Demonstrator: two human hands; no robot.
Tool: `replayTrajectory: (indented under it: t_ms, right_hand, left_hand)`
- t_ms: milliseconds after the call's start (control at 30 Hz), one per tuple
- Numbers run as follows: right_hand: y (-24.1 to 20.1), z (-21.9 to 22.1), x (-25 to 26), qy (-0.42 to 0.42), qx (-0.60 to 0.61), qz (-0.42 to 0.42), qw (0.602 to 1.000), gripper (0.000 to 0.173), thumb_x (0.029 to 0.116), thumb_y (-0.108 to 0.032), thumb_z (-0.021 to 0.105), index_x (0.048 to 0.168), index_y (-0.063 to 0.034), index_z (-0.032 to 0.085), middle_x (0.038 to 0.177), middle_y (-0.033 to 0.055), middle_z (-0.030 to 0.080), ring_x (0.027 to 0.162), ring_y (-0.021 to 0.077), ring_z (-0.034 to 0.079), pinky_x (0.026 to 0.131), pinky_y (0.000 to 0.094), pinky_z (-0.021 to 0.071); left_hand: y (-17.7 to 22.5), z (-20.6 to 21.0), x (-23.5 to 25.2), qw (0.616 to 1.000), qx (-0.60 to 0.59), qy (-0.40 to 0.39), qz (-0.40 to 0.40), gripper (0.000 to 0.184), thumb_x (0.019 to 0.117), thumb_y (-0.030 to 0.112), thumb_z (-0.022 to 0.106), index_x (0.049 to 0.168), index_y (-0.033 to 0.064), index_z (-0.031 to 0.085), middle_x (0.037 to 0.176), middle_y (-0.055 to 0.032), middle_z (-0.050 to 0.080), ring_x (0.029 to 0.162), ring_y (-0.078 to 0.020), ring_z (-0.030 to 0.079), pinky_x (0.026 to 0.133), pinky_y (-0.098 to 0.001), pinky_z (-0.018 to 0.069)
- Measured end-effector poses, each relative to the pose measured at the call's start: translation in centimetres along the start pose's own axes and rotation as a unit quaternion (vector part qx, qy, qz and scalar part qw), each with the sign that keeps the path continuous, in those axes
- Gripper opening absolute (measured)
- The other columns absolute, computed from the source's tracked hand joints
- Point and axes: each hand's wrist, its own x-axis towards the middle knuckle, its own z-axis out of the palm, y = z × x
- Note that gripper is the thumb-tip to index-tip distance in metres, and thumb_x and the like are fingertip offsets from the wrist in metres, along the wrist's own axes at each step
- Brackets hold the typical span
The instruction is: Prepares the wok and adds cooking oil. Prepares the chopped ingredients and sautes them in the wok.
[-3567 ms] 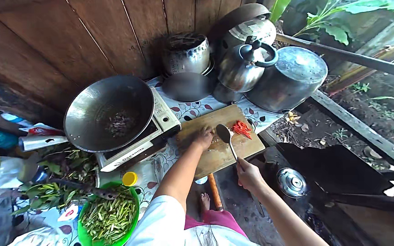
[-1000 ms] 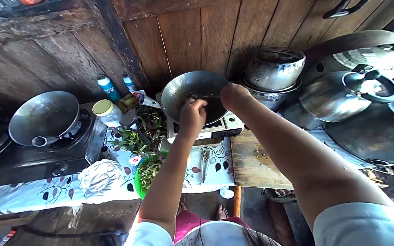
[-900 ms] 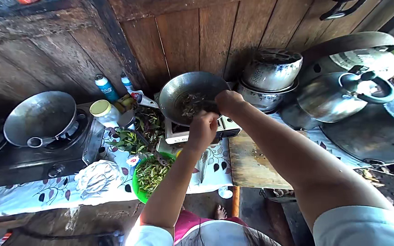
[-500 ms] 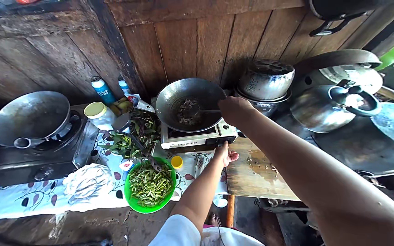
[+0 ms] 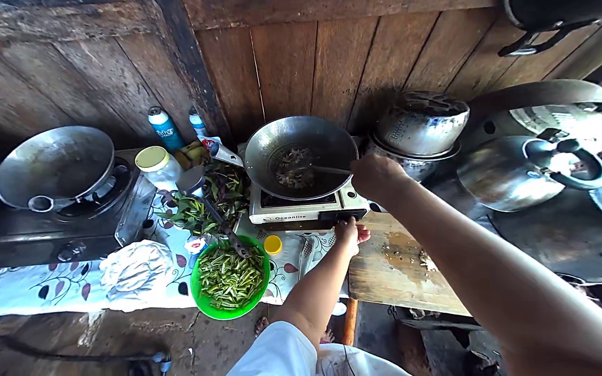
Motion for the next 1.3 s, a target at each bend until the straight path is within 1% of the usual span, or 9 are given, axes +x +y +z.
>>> replayTrajectory:
  t_ms: [100,200,400,567,700,900,1033,1133,1300]
  right_hand:
    - [0.8,-0.8,-0.9,0.01,-0.034,0.002,0.999,0.016,0.1009,-0.006,0.057,0.103,0.006,0.066,0.11,0.0283,0.068,0.108,0.0465,0.067,0.082,0.0638,0.0536]
    - [1.3,-1.1,-1.4,0.019,-0.047,0.016,0.999,0.016,0.1013,-0.004,0.053,0.1,0.006,0.065,0.107,0.0278,0.068,0.106,0.046,0.068,0.079,0.0619,0.0541]
    - [0.8,-0.7,-1.5,0.03,-0.047,0.026,0.998,0.015,0.1008,-0.003,0.054,0.097,0.0049,0.066,0.106,0.0271,0.069,0.105,0.0459,0.068,0.077,0.0615,0.0541]
    - [0.1,-0.4,0.3,0.053,-0.004,0.088,0.995,0.017,0.1008,0.001,0.05,0.102,0.0091,0.065,0.116,0.03,0.066,0.11,0.0473,0.066,0.079,0.0614,0.0545]
    - [-0.1,2.2,2.5,0.022,0.035,0.041,0.998,0.019,0.1006,0.002,0.05,0.108,0.0098,0.066,0.122,0.0315,0.064,0.116,0.0489,0.064,0.087,0.0648,0.0534]
    - [2.6,-0.3,-1.1,0.072,-0.015,-0.038,0.997,0.021,0.1039,-0.01,0.053,0.102,0.0007,0.071,0.107,0.0275,0.07,0.105,0.0495,0.067,0.08,0.0688,0.0518]
    - [2.7,-1.0,-1.4,0.066,-0.044,-0.066,0.995,0.02,0.102,-0.012,0.057,0.098,0.0008,0.072,0.103,0.0259,0.07,0.103,0.0475,0.068,0.079,0.0666,0.052]
    - [0.7,-0.4,-0.4,0.031,-0.018,-0.008,0.999,0.015,0.0983,-0.004,0.057,0.101,0.006,0.068,0.111,0.029,0.068,0.108,0.0479,0.066,0.081,0.0664,0.0528]
    - [1.1,0.6,0.1,0.027,0.008,-0.045,0.999,0.02,0.1012,-0.01,0.055,0.105,-0.0005,0.072,0.112,0.0247,0.07,0.108,0.045,0.067,0.083,0.065,0.053]
  left_hand:
    - [-0.4,-1.7,-0.1,0.999,-0.038,-0.024,-0.002,0.045,0.1148,0.031,0.029,0.13,-0.0057,0.05,0.08,-0.011,0.062,0.059,-0.0157,0.062,0.06,-0.0287,0.0567]
    - [-0.7,-2.4,-0.2,0.997,-0.082,-0.014,0.001,0.061,0.1146,0.041,0.016,0.122,-0.0071,0.054,0.079,-0.0119,0.063,0.061,-0.0178,0.063,0.062,-0.0307,0.0564]
    - [-0.7,-2.4,0.5,0.998,-0.037,0.033,-0.03,0.064,0.1138,0.045,0.012,0.113,-0.0039,0.053,0.069,-0.0096,0.06,0.053,-0.0157,0.059,0.053,-0.0283,0.0529]
    - [-0.5,-2.5,0.5,0.998,-0.014,0.041,-0.038,0.062,0.1139,0.045,0.014,0.107,-0.002,0.053,0.065,-0.0079,0.059,0.05,-0.0151,0.058,0.051,-0.0277,0.0516]
    - [-0.1,-2.4,0.0,0.997,-0.026,0.046,-0.054,0.059,0.1143,0.044,0.017,0.111,-0.0026,0.053,0.068,-0.0087,0.059,0.052,-0.0147,0.058,0.053,-0.0271,0.0517]
    - [0.1,-3.0,-1.2,0.997,-0.024,0.027,-0.067,0.057,0.1148,0.041,0.019,0.112,-0.0026,0.055,0.069,-0.0087,0.058,0.053,-0.0148,0.058,0.053,-0.0268,0.052]
    - [-0.8,-2.6,-2.6,0.996,0.057,-0.012,-0.064,0.057,0.1144,0.043,0.019,0.114,-0.0006,0.056,0.068,-0.0068,0.058,0.052,-0.014,0.057,0.051,-0.026,0.0491]
    - [-1.5,-1.6,-3.5,0.988,0.139,-0.042,-0.059,0.05,0.115,0.039,0.024,0.12,-0.0007,0.055,0.071,-0.0072,0.059,0.052,-0.0125,0.056,0.049,-0.0242,0.0469]
    - [-2.5,-1.5,-4.7,0.951,0.287,-0.117,-0.024,0.034,0.1129,0.025,0.04,0.132,0.0006,0.054,0.091,-0.0097,0.063,0.063,-0.0118,0.058,0.054,-0.024,0.0474]
